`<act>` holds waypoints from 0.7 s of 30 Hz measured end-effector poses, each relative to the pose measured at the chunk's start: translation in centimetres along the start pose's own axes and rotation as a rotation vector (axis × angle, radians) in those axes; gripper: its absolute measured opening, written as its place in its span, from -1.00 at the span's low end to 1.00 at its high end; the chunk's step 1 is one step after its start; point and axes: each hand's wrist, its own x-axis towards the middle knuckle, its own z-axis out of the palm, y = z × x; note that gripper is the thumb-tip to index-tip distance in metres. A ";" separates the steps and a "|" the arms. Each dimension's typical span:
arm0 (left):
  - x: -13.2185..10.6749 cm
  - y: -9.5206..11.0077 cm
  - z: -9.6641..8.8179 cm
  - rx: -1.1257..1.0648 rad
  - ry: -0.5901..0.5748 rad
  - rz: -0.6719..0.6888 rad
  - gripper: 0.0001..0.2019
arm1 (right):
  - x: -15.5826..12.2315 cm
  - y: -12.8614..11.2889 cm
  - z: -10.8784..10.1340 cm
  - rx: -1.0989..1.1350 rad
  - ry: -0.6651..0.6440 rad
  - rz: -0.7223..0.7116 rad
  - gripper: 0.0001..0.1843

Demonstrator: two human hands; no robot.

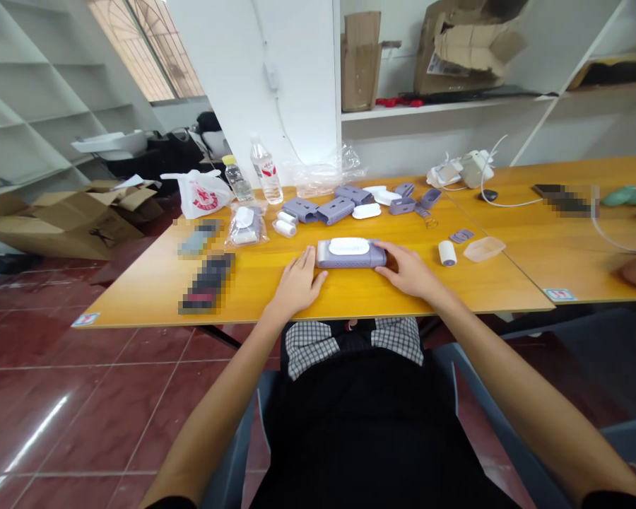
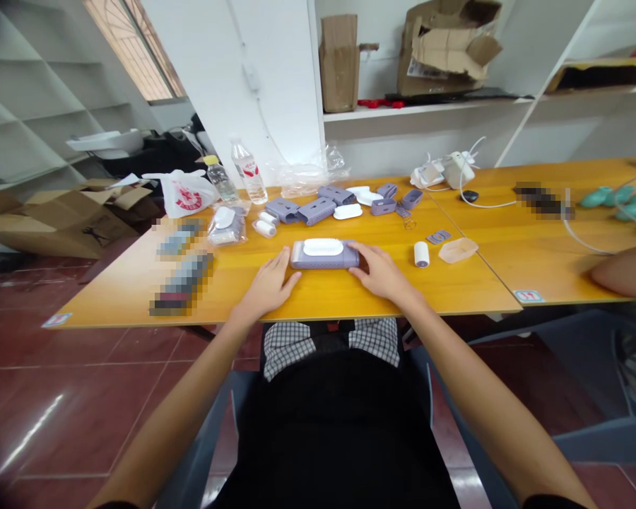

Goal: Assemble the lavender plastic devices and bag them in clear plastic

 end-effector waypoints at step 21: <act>-0.3 0.3 -0.8 0.215 -0.165 -0.077 -0.36 | -2.2 -0.4 0.6 -0.514 -0.227 0.217 -0.10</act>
